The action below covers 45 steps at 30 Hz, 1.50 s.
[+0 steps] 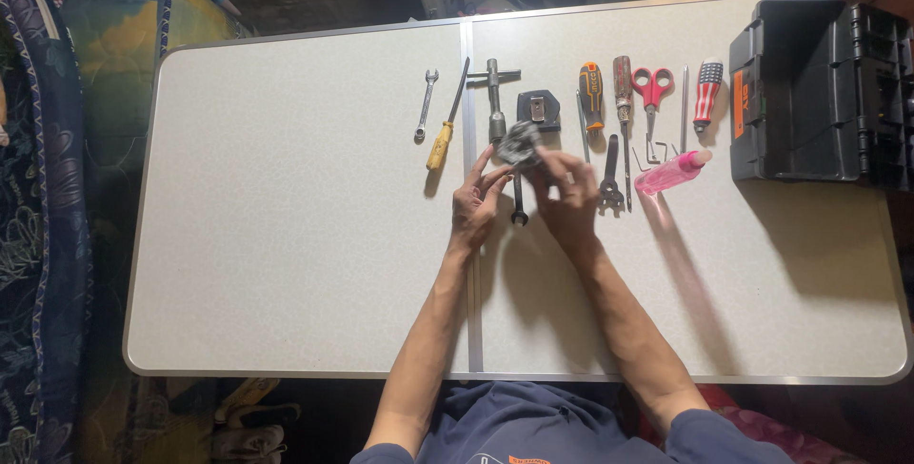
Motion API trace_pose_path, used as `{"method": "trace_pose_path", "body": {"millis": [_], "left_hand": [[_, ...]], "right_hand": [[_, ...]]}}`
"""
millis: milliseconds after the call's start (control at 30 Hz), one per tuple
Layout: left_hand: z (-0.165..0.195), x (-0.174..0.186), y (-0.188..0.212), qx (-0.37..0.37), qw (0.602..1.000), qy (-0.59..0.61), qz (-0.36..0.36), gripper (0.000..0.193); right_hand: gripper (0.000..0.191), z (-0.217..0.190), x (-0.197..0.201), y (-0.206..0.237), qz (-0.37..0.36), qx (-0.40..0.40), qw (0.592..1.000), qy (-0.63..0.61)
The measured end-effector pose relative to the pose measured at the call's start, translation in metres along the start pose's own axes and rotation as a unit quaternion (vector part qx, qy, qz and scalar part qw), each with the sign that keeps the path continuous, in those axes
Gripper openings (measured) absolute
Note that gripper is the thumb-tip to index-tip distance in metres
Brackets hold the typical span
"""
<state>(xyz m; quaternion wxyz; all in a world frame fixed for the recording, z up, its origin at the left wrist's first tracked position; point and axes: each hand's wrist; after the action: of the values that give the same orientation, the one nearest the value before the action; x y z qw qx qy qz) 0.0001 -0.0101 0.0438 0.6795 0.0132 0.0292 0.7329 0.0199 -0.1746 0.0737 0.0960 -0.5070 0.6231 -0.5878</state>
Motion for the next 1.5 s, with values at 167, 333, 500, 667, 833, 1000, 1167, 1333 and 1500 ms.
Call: {"method": "trace_pose_path", "body": {"millis": [167,333,500,667,833,1000,1167,1333,1500], "left_hand": [[0.0,0.0,0.002,0.017,0.999,-0.037,0.009,0.058],[0.002,-0.001,-0.001,-0.007,1.0,-0.006,-0.002,0.059],[0.004,-0.001,0.002,0.086,0.996,-0.035,0.011,0.06],[0.001,0.0,0.0,-0.017,1.0,-0.007,-0.005,0.059],[-0.006,0.001,-0.001,-0.01,1.0,0.022,-0.018,0.06],[-0.007,0.001,-0.002,-0.006,0.999,0.049,-0.017,0.059],[-0.008,0.0,-0.003,0.016,0.999,0.044,-0.014,0.06],[-0.007,0.001,-0.001,0.013,0.998,0.06,-0.014,0.059],[-0.006,0.0,-0.001,0.007,0.999,0.033,-0.007,0.058]], "right_hand": [[0.041,0.006,0.014,-0.002,0.028,-0.124,0.992,-0.006],[0.044,-0.002,0.016,-0.007,-0.063,-0.108,0.987,-0.1],[0.037,0.011,0.023,-0.024,-0.061,-0.171,0.983,-0.037],[0.035,0.002,0.027,-0.022,-0.033,-0.201,0.972,-0.116],[0.035,-0.008,0.019,-0.015,-0.089,-0.135,0.982,-0.095],[0.033,0.008,0.026,-0.027,-0.005,-0.176,0.984,-0.029],[0.038,-0.005,0.026,-0.024,-0.079,-0.148,0.978,-0.126],[0.037,0.004,0.022,-0.032,-0.079,-0.166,0.978,-0.098],[0.036,0.009,0.032,-0.037,-0.021,-0.205,0.973,-0.103]]}}
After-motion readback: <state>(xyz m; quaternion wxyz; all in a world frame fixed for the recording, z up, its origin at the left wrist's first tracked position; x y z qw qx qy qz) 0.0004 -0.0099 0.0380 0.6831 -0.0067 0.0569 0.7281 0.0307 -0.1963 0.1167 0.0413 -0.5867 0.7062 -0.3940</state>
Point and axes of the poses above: each hand's wrist, its own y-axis away from the middle knuckle, its own x-axis out of the back of the hand, z = x × y, and after that the axes turned 9 degrees about x, right-handed
